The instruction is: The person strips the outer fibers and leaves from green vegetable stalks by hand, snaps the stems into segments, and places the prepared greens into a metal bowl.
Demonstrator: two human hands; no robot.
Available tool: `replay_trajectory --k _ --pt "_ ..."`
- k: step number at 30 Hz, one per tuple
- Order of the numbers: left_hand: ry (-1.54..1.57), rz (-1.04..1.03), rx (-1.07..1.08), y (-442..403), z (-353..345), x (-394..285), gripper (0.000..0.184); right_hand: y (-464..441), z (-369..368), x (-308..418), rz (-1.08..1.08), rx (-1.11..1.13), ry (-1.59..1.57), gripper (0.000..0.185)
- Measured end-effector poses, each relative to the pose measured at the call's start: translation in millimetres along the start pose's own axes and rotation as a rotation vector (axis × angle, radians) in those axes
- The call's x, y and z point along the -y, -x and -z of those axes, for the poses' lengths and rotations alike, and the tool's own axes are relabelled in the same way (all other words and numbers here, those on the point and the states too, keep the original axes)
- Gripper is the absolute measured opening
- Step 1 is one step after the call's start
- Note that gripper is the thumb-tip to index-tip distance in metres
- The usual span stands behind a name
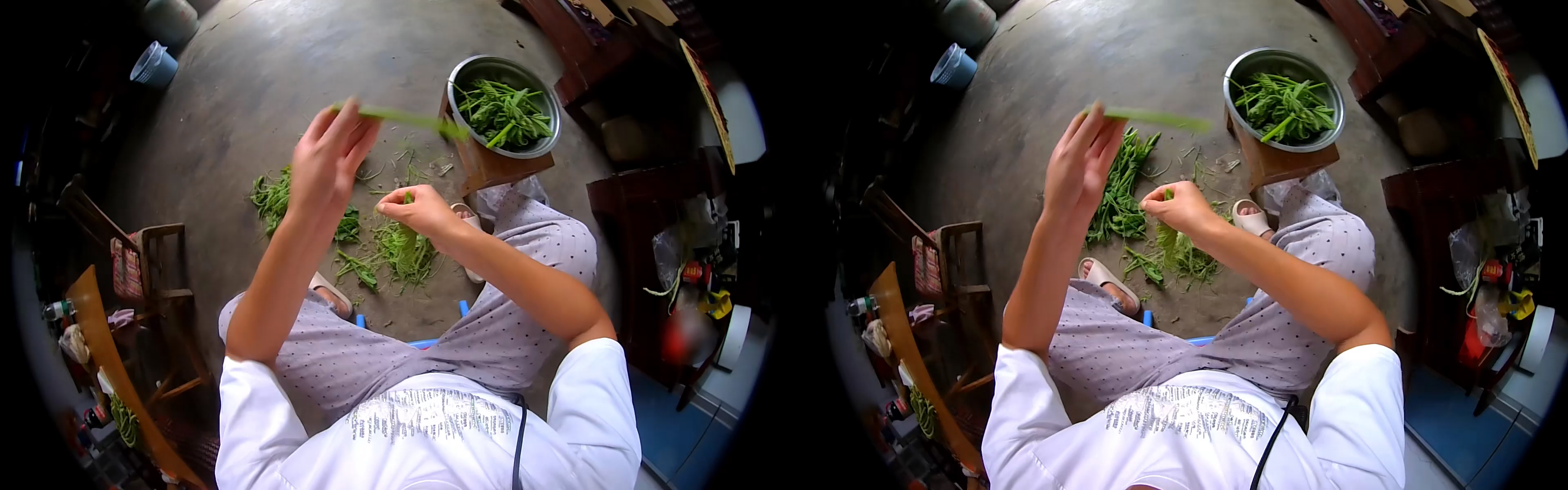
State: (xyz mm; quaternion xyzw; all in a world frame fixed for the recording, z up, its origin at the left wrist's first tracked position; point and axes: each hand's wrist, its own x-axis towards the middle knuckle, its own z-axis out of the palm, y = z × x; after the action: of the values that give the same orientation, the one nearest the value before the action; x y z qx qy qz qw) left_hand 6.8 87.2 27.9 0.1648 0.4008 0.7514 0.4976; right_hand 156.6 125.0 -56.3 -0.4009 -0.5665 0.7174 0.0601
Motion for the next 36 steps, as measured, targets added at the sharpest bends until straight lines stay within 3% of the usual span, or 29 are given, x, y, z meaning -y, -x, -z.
replay_trajectory --k 3,5,7,12,13,15,19,21,23,26,27,29,31,34,36 --pt "-0.038 0.045 0.15 -47.3 -58.0 16.6 0.046 -3.2 7.4 2.6 0.018 -0.024 -0.069 0.016" --pt "-0.324 0.045 0.194 -55.2 -69.8 26.3 0.055 -4.0 13.4 6.0 0.035 -0.046 -0.142 0.014" --pt "-0.356 -0.057 0.265 -39.0 -53.5 28.2 0.046 -1.7 24.6 18.3 0.108 -0.005 -0.344 0.012" --pt "-1.035 -0.256 0.289 38.1 -6.0 19.5 0.026 11.5 43.7 43.3 0.13 0.08 -0.536 0.013" --pt "-1.219 -0.572 0.341 42.9 -1.6 24.7 0.028 14.0 42.1 44.9 0.124 0.081 -0.537 0.013" --pt "-1.362 -0.725 0.257 54.1 -2.3 30.4 0.029 15.8 36.6 47.2 0.099 0.079 -0.513 0.015" --pt "-1.312 -0.678 0.189 58.8 16.1 30.3 0.027 18.3 21.5 54.7 0.067 0.094 -0.526 0.016" --pt "-1.157 -0.466 0.154 62.9 26.1 22.7 0.026 21.4 12.8 63.5 0.064 0.056 -0.498 0.017" --pt "-1.074 -0.506 0.147 62.9 42.3 18.9 0.024 19.9 3.6 69.0 0.06 0.029 -0.472 0.018" --pt "-0.648 -0.202 0.171 69.4 60.2 7.9 0.028 14.5 -5.2 75.2 0.063 -0.082 -0.441 0.019" --pt "-0.645 -0.203 0.157 71.3 65.6 3.2 0.028 9.4 -1.8 73.8 0.056 -0.072 -0.434 0.019" --pt "-0.327 0.005 0.231 75.3 77.5 -6.8 0.029 -1.9 10.2 70.1 0.117 -0.022 -0.394 0.018" --pt "-0.276 0.019 0.251 78.9 87.3 -9.3 0.03 -3.7 5.5 75.6 0.134 -0.01 -0.336 0.02" --pt "-0.237 0.047 0.225 86.5 89.6 -16.9 0.03 17.8 -13.4 96.2 0.372 0.062 -0.002 0.021" --pt "-0.276 0.012 0.237 89.3 92.0 -19.4 0.03 25.3 -22.9 99.7 0.386 0.131 -0.035 0.023"
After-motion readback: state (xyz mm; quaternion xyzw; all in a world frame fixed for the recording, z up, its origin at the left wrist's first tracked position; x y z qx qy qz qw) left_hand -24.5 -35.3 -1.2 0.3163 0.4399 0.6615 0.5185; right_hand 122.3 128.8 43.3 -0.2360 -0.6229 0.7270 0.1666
